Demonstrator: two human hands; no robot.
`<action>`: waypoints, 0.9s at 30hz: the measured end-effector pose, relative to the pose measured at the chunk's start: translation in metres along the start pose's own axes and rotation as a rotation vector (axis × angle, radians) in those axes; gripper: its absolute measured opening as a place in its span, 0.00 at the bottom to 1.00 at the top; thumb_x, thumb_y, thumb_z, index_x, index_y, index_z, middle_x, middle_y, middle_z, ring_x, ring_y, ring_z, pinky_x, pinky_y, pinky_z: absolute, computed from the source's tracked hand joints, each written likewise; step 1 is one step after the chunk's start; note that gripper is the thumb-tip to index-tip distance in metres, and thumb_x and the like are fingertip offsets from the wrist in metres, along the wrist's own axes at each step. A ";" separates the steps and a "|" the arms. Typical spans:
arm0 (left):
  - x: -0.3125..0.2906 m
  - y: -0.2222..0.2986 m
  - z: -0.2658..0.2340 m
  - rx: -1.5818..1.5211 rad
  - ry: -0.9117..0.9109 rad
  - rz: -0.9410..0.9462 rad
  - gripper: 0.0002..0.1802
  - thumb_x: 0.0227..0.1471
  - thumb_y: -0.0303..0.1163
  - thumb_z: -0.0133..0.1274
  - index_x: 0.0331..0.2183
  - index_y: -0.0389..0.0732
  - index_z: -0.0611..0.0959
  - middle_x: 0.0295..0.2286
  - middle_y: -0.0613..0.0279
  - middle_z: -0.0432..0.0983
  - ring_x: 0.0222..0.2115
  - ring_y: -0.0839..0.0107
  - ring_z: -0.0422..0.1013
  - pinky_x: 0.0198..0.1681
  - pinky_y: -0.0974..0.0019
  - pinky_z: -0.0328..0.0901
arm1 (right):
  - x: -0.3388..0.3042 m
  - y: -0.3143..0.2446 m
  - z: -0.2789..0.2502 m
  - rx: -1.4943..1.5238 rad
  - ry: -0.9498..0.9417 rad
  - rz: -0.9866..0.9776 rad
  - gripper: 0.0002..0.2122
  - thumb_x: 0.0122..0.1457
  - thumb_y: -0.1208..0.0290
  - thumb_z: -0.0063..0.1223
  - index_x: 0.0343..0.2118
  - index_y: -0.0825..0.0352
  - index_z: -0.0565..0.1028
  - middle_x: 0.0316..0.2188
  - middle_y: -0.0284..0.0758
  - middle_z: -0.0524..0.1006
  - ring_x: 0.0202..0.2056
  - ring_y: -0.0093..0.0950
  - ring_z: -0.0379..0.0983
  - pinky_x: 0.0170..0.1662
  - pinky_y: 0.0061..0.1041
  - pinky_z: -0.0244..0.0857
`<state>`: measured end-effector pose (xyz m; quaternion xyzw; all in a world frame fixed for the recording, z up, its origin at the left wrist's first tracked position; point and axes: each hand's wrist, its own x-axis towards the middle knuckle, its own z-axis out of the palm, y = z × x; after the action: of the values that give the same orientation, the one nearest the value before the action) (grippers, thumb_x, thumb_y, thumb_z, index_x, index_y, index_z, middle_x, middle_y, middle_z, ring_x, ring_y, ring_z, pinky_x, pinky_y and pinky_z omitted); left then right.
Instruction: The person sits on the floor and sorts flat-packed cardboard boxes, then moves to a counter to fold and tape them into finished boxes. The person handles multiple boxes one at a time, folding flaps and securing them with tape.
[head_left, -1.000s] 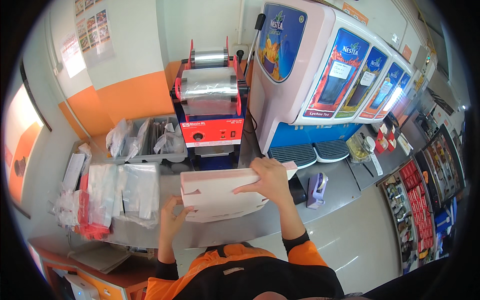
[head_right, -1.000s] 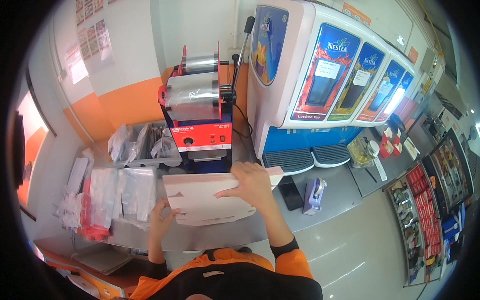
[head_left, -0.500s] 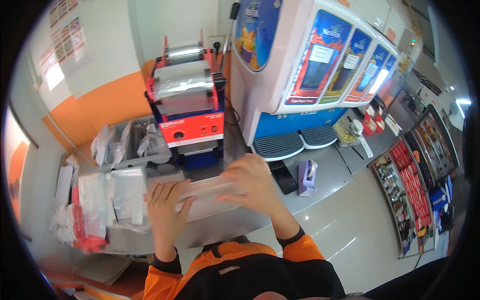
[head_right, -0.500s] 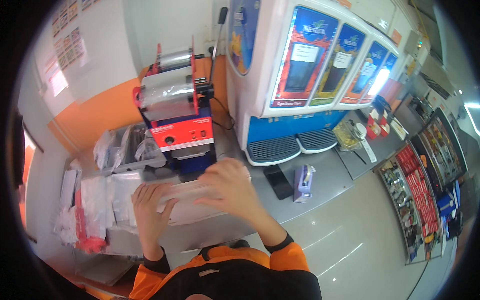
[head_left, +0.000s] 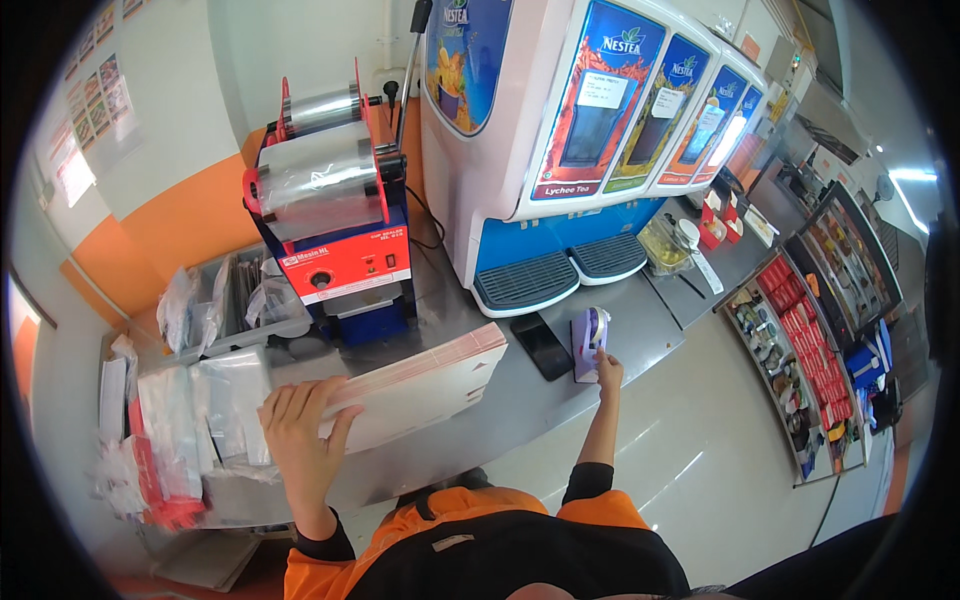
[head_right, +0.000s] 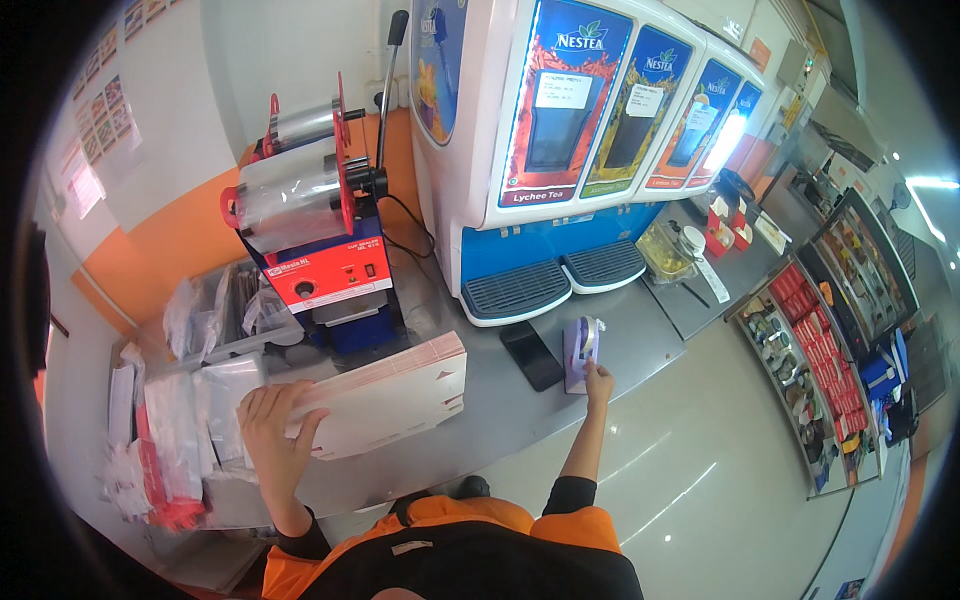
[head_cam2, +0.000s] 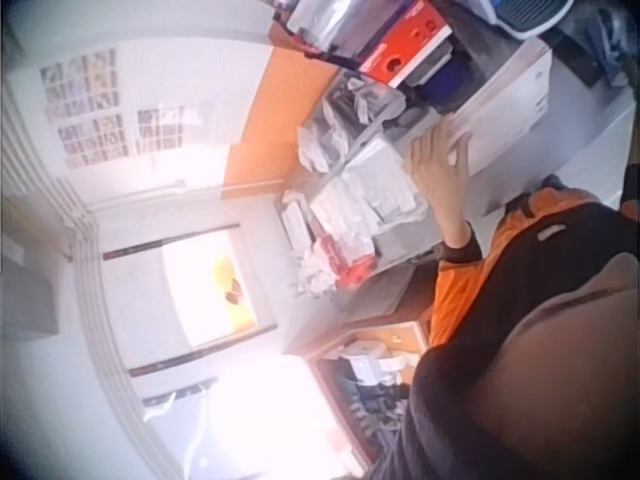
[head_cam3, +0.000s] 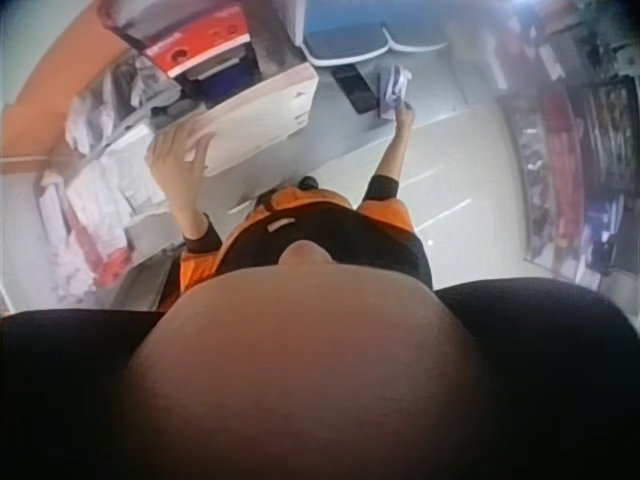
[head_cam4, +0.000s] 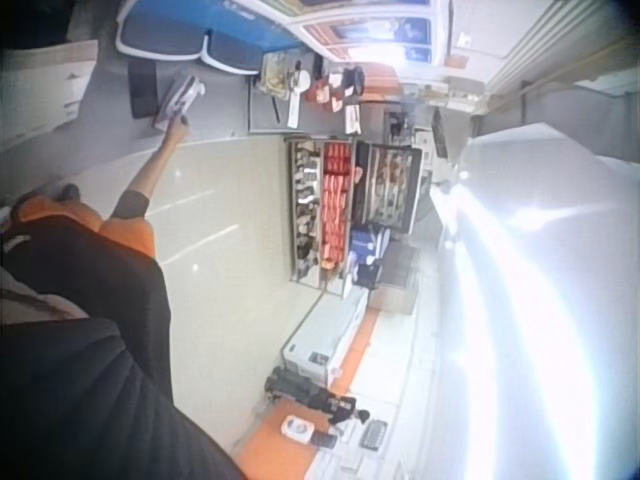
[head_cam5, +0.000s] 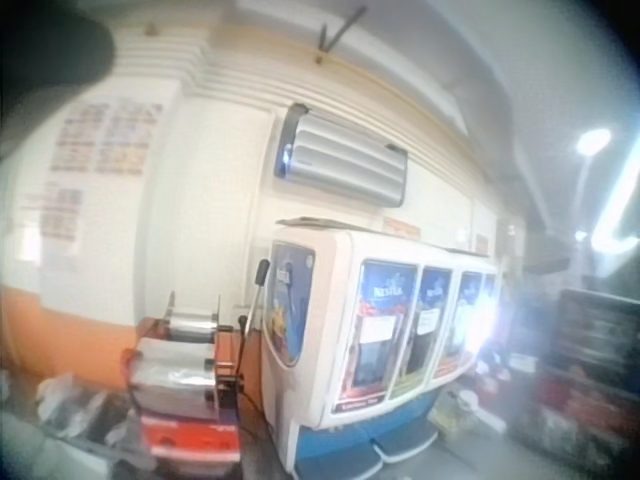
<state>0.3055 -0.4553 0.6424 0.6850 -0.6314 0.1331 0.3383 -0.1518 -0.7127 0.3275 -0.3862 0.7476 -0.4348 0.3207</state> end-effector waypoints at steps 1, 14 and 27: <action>-0.003 -0.001 -0.003 0.019 0.006 -0.016 0.16 0.39 0.38 0.61 0.33 0.44 0.80 0.29 0.64 0.75 0.32 0.63 0.68 0.42 0.62 0.56 | -0.015 -0.023 0.006 0.100 -0.110 0.086 0.17 0.53 0.54 0.57 0.29 0.67 0.78 0.23 0.27 0.72 0.21 0.19 0.63 0.29 0.20 0.62; -0.001 0.001 -0.003 0.010 -0.005 -0.027 0.15 0.39 0.37 0.60 0.33 0.42 0.80 0.28 0.63 0.74 0.32 0.62 0.67 0.44 0.61 0.56 | -0.074 -0.003 -0.028 1.051 -0.233 -0.049 0.09 0.56 0.69 0.51 0.22 0.64 0.68 0.26 0.30 0.69 0.37 0.26 0.67 0.56 0.36 0.61; -0.003 0.002 -0.004 0.018 -0.016 -0.032 0.16 0.40 0.37 0.59 0.34 0.41 0.79 0.28 0.62 0.74 0.32 0.61 0.67 0.44 0.60 0.56 | -0.070 0.037 -0.010 0.553 -0.138 -0.011 0.09 0.58 0.70 0.52 0.23 0.67 0.69 0.23 0.35 0.75 0.27 0.25 0.74 0.30 0.23 0.71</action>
<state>0.3037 -0.4506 0.6439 0.6990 -0.6219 0.1281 0.3290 -0.1363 -0.6363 0.3092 -0.3167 0.5749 -0.5968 0.4616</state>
